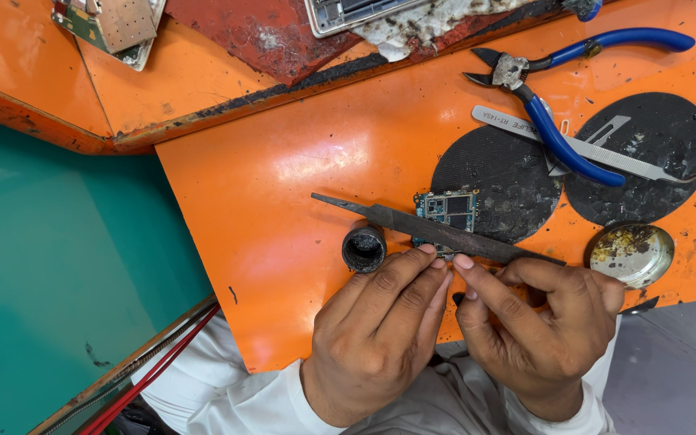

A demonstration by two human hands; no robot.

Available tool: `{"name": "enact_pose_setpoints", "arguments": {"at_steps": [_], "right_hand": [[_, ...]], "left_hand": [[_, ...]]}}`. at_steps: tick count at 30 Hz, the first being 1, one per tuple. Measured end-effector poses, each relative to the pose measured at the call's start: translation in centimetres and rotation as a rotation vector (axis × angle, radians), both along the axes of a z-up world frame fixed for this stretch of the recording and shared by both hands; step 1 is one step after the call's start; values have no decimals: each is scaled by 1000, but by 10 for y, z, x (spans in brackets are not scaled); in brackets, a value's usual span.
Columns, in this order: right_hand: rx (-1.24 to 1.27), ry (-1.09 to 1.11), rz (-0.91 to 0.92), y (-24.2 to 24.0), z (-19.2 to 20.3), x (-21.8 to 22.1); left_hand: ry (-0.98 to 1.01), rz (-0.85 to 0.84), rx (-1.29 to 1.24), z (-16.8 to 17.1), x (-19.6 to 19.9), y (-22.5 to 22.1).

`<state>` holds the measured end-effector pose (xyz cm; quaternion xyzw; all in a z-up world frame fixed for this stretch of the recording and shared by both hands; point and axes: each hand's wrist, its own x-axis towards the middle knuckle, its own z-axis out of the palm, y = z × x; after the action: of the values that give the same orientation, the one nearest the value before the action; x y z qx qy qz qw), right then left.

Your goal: The person manipulates a small electronic circuit board using tweezers and pliers, files a metal part, applies a substance from a tube, and uses a soldering iron to work on the board.

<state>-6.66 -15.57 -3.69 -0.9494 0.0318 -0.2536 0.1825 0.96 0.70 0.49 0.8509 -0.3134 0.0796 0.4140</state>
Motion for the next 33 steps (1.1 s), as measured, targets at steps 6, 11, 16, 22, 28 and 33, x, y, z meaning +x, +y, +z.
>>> {"name": "enact_pose_setpoints", "arguments": {"at_steps": [6,11,16,22,28,33], "right_hand": [[31,-28,-6,0,-3,-2],[41,-41,-4,-1,-5,-2],[48,-46,8,-1,-2,0],[46,-52,11,-1,-1,2],[42,-65,14,-1,-3,1],[40,-62,20,-1,-2,1]], "left_hand": [[-1,9,-5,1,0,-1],[-6,17,-1,1,0,-2],[-4,20,-1,1,0,-2],[-12,23,0,0,0,-3],[-18,10,12,1,0,-1],[-8,-2,32,0,0,0]]}}
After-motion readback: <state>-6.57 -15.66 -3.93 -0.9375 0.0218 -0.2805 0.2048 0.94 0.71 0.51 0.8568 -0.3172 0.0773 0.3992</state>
